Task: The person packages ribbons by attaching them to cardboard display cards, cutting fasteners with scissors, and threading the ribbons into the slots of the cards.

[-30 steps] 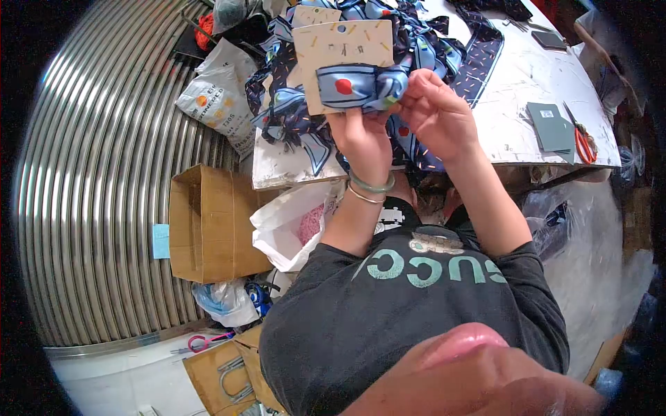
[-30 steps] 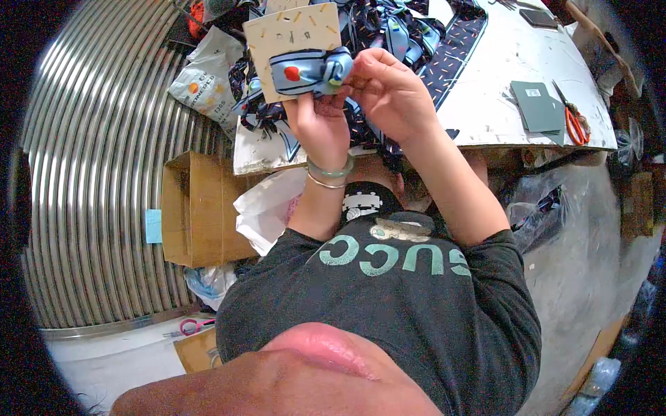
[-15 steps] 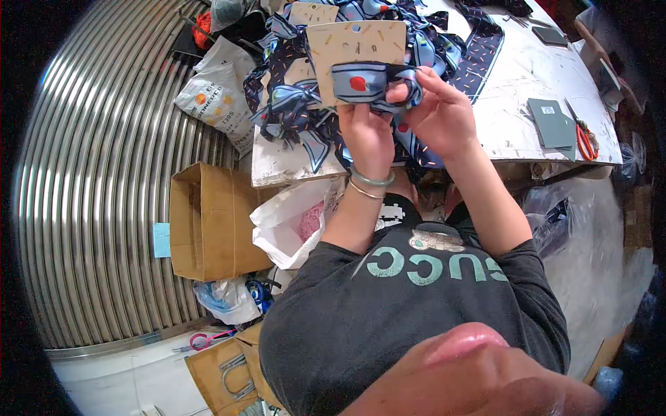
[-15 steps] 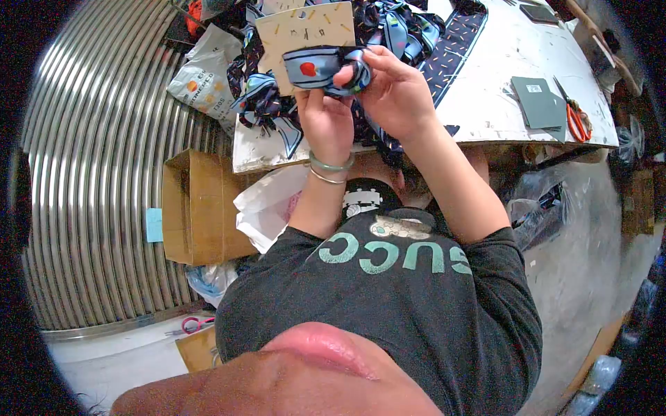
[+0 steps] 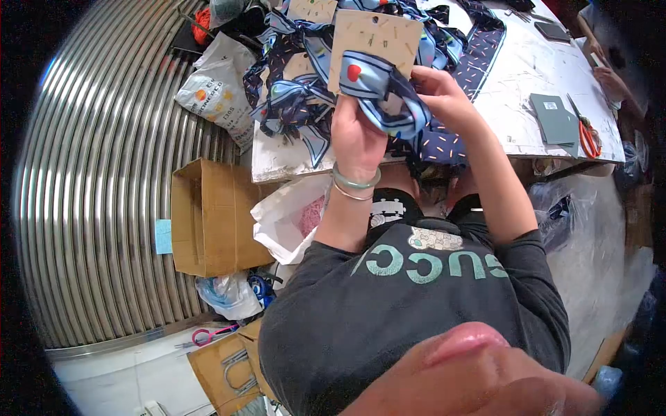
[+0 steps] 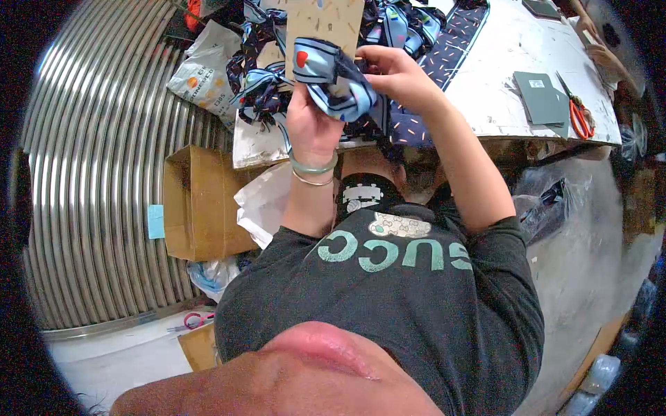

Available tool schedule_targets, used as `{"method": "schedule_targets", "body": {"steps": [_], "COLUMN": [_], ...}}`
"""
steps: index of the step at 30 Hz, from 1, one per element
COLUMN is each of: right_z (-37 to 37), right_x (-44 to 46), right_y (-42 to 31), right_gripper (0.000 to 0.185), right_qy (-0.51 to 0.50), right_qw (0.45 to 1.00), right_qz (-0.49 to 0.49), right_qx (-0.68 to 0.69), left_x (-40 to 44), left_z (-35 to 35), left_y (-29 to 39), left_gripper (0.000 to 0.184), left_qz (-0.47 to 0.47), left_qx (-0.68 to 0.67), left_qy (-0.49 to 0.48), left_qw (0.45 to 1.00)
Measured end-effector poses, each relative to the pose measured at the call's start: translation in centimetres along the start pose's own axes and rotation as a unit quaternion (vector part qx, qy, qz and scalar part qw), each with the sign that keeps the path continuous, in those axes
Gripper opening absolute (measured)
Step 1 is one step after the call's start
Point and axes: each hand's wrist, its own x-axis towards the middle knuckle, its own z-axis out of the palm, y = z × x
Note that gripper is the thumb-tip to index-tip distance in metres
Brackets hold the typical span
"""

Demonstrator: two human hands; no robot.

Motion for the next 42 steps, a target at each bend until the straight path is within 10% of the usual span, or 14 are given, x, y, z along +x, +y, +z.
{"method": "schedule_targets", "body": {"steps": [4, 6, 8, 12, 16, 19, 22, 30, 42], "right_z": [0.5, 0.4, -0.4, -3.0, -2.5, -0.6, 1.2, 1.4, 2.9], "right_x": [0.2, 0.7, 0.8, -0.9, -2.9, -2.7, -1.6, -1.2, -1.6], "right_y": [-3.4, -3.2, -3.3, -0.9, -0.3, -2.7, -4.7, -3.1, -1.7], "right_gripper": [0.036, 0.026, 0.021, 0.023, 0.037, 0.066, 0.049, 0.025, 0.025], "right_qy": [-0.055, -0.004, 0.179, 0.328, -0.003, -0.112, -0.042, 0.063, 0.116], "right_qw": [0.998, 0.875, 0.768, 0.704, 0.807, 0.989, 0.993, 0.913, 0.979], "right_qz": [0.016, -0.234, -0.305, -0.343, -0.208, -0.066, 0.094, -0.233, -0.108], "right_qx": [-0.011, -0.423, -0.533, -0.529, -0.553, -0.069, -0.057, -0.330, -0.129], "left_x": [-0.8, -1.0, -1.4, -1.8, -1.0, -0.8, -1.2, -1.7, -0.9], "left_z": [0.4, 0.5, 0.0, 1.3, 1.3, 1.3, 1.8, 1.2, 1.7], "left_y": [1.4, 1.4, 3.3, 3.0, 3.0, 2.4, 1.5, 2.0, 0.3], "left_gripper": [0.042, 0.041, 0.039, 0.038, 0.038, 0.038, 0.036, 0.023, 0.020], "left_qz": [-0.075, -0.032, -0.101, 0.104, 0.178, 0.163, 0.130, 0.064, 0.105], "left_qx": [-0.029, 0.020, -0.079, 0.019, 0.094, 0.146, 0.154, 0.199, 0.251], "left_qy": [-0.094, -0.055, -0.254, -0.089, -0.066, -0.066, -0.068, -0.074, 0.027], "left_qw": [0.992, 0.998, 0.959, 0.990, 0.977, 0.974, 0.977, 0.975, 0.962]}}
